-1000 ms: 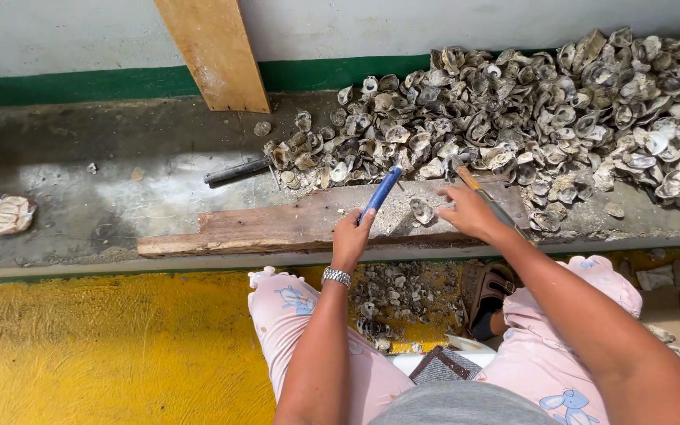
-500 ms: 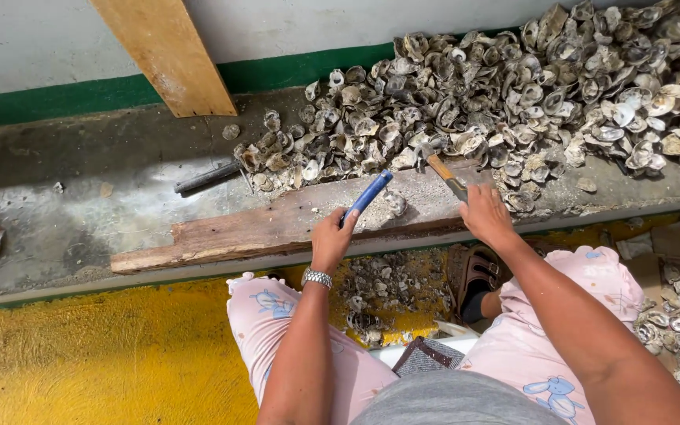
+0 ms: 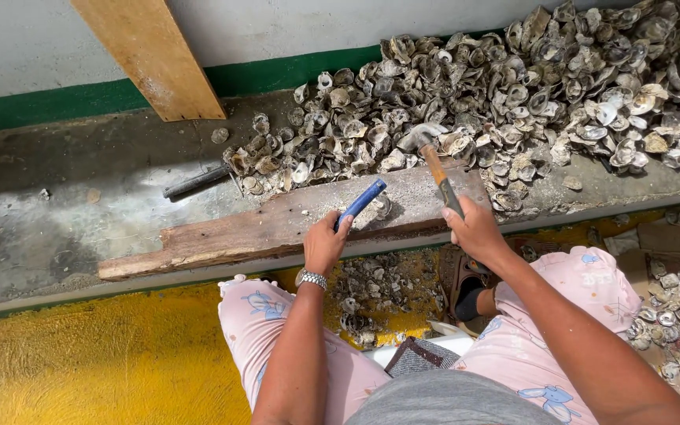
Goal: Open oyster shells using a hammer and a shucking tool to extract the meat.
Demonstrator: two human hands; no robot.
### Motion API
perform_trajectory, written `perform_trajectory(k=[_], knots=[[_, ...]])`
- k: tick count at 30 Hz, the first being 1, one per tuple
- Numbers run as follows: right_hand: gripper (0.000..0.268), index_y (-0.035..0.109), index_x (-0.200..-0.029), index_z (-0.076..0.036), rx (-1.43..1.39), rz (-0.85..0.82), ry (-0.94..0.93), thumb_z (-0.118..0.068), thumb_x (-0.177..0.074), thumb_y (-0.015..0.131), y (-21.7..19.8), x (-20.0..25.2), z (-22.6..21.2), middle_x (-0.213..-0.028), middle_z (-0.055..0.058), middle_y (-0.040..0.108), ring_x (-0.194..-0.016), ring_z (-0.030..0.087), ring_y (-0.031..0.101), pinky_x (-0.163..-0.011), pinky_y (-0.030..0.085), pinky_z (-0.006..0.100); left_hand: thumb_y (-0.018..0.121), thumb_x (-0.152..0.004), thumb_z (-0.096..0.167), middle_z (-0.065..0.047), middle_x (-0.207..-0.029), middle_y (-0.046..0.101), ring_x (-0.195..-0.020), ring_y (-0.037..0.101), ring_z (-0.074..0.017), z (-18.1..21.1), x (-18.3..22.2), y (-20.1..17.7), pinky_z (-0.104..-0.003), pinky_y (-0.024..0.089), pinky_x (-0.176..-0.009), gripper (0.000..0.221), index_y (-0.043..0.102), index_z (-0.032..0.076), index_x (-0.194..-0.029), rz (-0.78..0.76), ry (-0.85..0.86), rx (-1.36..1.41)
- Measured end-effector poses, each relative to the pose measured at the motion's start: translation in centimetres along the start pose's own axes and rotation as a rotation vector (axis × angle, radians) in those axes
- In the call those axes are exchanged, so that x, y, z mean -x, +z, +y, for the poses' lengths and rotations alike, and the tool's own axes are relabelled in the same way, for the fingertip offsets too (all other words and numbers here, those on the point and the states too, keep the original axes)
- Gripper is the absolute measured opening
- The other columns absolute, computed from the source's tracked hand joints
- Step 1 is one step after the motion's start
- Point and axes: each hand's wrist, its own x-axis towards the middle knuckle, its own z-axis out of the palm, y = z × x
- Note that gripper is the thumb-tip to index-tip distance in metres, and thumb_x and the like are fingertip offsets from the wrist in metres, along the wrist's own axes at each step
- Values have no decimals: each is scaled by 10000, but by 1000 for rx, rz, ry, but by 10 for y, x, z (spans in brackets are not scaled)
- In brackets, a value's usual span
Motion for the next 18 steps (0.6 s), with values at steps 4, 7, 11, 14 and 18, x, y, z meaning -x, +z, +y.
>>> perform_trajectory(k=[4, 7, 11, 14, 18], knots=[[244, 552, -1017, -27, 45, -61, 2, -271, -1017, 542, 5, 24, -17, -618, 64, 603, -516, 153, 636, -513, 512, 361, 549, -970, 535, -134, -729, 691, -716, 683, -352, -2, 7, 2, -496, 493, -675, 441, 681, 123, -1053, 23, 33, -21], [284, 535, -1181, -24, 68, -103, -22, -241, -997, 527, 5, 33, -30, -640, 102, 598, -515, 201, 615, -501, 489, 397, 540, -976, 533, -148, -771, 695, -744, 679, -375, -2, 10, 1, -511, 489, -675, 431, 640, 127, -1083, 19, 61, -7], [304, 543, -1188, -7, 112, -56, -163, -255, -1012, 545, 6, 51, -45, -640, 104, 605, -534, 244, 616, -529, 471, 410, 539, -984, 525, -159, -821, 700, -779, 675, -391, -8, 13, 6, -517, 481, -682, 423, 601, 127, -1113, 2, 100, -8], [305, 537, -1195, 0, 44, 37, -310, -243, -1010, 552, 6, 61, -53, -679, 99, 607, -563, 251, 629, -541, 491, 418, 535, -990, 518, -164, -831, 699, -786, 675, -397, -13, 11, 12, -519, 478, -683, 417, 584, 128, -1129, 4, 122, -11], [310, 484, -1183, 10, 76, 123, -404, -247, -1013, 513, 16, 56, -44, -643, 108, 580, -543, 252, 626, -532, 518, 423, 516, -1007, 515, -172, -815, 696, -773, 673, -407, -10, 13, 9, -520, 478, -684, 413, 568, 127, -1138, -19, 105, -35]])
